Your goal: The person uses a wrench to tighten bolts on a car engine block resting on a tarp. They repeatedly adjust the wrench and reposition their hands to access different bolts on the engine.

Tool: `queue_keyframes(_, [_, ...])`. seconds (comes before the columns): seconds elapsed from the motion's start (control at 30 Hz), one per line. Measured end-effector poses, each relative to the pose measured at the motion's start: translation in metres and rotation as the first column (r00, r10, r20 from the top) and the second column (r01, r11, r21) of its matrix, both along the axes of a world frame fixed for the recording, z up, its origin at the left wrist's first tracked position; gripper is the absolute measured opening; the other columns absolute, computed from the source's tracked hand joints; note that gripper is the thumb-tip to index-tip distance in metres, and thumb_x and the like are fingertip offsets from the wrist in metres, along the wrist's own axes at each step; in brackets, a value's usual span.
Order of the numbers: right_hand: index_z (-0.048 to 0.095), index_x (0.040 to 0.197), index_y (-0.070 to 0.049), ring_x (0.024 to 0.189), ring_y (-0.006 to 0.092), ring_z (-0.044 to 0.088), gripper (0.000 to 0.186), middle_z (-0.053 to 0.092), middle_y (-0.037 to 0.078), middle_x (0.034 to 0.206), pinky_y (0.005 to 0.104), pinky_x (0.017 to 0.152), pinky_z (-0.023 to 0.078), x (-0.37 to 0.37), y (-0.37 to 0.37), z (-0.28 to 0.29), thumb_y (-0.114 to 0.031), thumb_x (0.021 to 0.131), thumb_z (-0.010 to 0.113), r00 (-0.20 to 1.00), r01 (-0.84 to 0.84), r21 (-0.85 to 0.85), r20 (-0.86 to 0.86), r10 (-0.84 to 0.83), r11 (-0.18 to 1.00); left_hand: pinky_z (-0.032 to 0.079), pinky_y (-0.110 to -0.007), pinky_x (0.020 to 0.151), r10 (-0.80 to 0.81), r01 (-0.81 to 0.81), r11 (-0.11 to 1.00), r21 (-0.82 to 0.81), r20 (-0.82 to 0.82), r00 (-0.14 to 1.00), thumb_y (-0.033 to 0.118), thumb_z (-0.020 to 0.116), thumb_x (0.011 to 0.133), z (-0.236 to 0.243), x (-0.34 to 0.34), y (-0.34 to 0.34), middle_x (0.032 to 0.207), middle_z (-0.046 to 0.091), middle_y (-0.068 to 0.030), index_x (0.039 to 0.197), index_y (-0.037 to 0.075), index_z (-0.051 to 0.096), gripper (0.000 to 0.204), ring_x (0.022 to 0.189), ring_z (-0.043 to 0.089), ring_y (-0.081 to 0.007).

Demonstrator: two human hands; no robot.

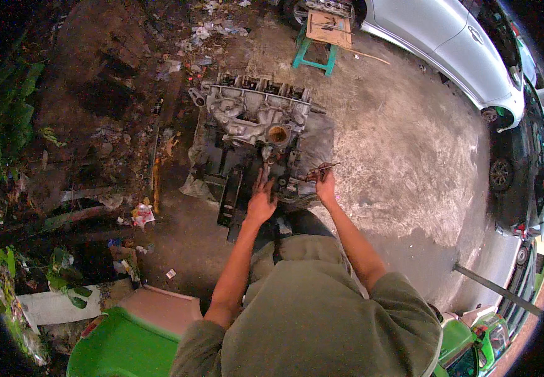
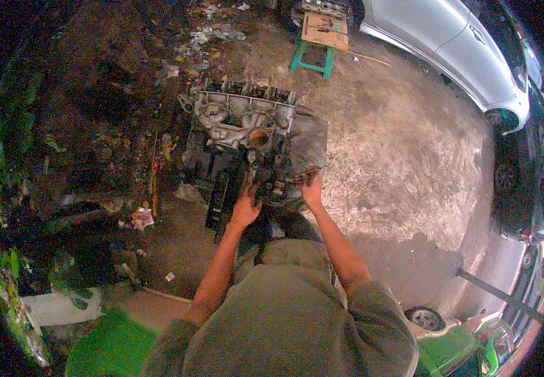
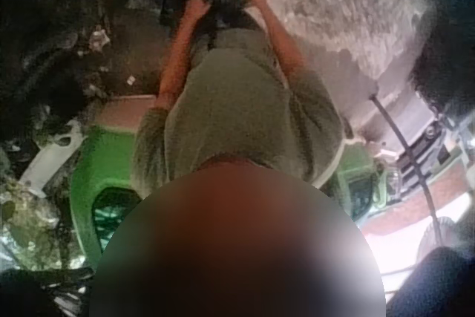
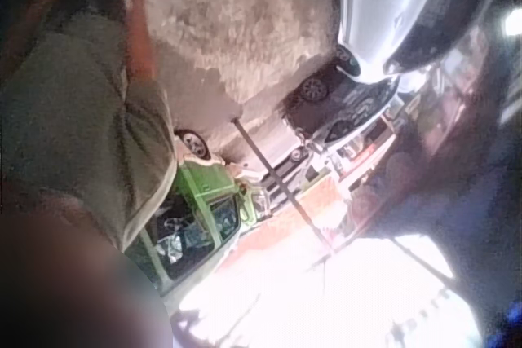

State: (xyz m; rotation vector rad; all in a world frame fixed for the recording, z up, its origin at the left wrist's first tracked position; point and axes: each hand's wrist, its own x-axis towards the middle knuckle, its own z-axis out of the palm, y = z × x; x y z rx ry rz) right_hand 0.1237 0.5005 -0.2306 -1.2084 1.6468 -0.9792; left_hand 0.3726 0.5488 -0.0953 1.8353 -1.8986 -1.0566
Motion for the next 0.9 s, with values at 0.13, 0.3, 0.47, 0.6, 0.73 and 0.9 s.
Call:
queue_keyframes(0.13, [0.046,0.122,0.002,0.095,0.0265,0.059,0.046,0.061,0.012,0.106,0.0369,0.081,0.049,-0.01,-0.013,-0.027,-0.004,0.079,0.059,0.919,-0.015,0.078,0.393,-0.017,0.997,0.032,-0.041,0.11,0.042,-0.037,0.994,0.1,-0.05,0.998,0.007,0.062,0.079,0.002,0.001,0.0,0.155,0.019,-0.0132,0.131,0.003,0.048,0.054,0.141,0.023,-0.0329])
queue_keyframes(0.3, [0.04,0.121,-0.002,0.091,0.0298,0.064,0.036,0.061,0.017,0.105,0.0412,0.078,0.054,-0.013,-0.038,-0.003,-0.002,0.088,0.051,0.719,-0.251,0.212,0.695,0.036,0.945,0.031,-0.04,0.11,0.046,-0.047,0.998,-0.036,-0.034,0.998,0.007,0.062,0.079,0.011,-0.002,0.001,0.154,0.022,-0.0116,0.129,0.002,0.049,0.052,0.14,0.024,-0.033])
queue_keyframes(0.47, [0.04,0.118,-0.003,0.089,0.0321,0.066,0.029,0.061,0.019,0.105,0.0431,0.078,0.055,-0.007,-0.062,0.03,-0.005,0.091,0.052,0.606,-0.464,0.236,0.788,0.111,0.854,0.033,-0.04,0.109,0.218,-0.22,0.975,-0.026,-0.06,0.974,0.006,0.059,0.08,0.01,-0.019,0.003,0.153,0.026,-0.0122,0.124,0.0,0.053,0.044,0.138,0.027,-0.0337])
queue_keyframes(0.6, [0.04,0.118,-0.003,0.095,0.0335,0.064,0.027,0.059,0.02,0.11,0.0454,0.084,0.054,-0.003,-0.072,0.048,-0.01,0.094,0.05,0.635,-0.502,0.363,0.771,0.05,0.785,0.036,-0.041,0.106,0.364,-0.368,0.914,-0.173,-0.053,0.93,0.006,0.059,0.08,0.003,-0.042,0.003,0.151,0.028,-0.0139,0.121,0.0,0.055,0.041,0.136,0.031,-0.0335])
queue_keyframes(0.73, [0.041,0.118,-0.003,0.097,0.0348,0.063,0.026,0.057,0.02,0.113,0.048,0.089,0.053,-0.006,-0.078,0.053,-0.012,0.095,0.051,0.551,-0.589,0.371,0.834,0.021,0.718,0.039,-0.042,0.103,0.496,-0.507,0.85,-0.14,-0.107,0.862,0.006,0.059,0.08,-0.001,-0.064,-0.001,0.151,0.028,-0.0157,0.118,0.001,0.057,0.038,0.133,0.036,-0.0354])
queue_keyframes(0.9, [0.037,0.121,-0.004,0.093,0.0363,0.064,0.034,0.059,0.018,0.104,0.0501,0.087,0.053,-0.007,-0.087,0.037,-0.009,0.093,0.055,0.474,-0.621,0.355,0.88,-0.027,0.699,0.04,-0.042,0.101,0.554,-0.557,0.809,-0.188,-0.074,0.83,0.004,0.061,0.08,0.003,-0.078,-0.005,0.15,0.029,-0.0178,0.116,0.002,0.059,0.036,0.132,0.037,-0.0368])
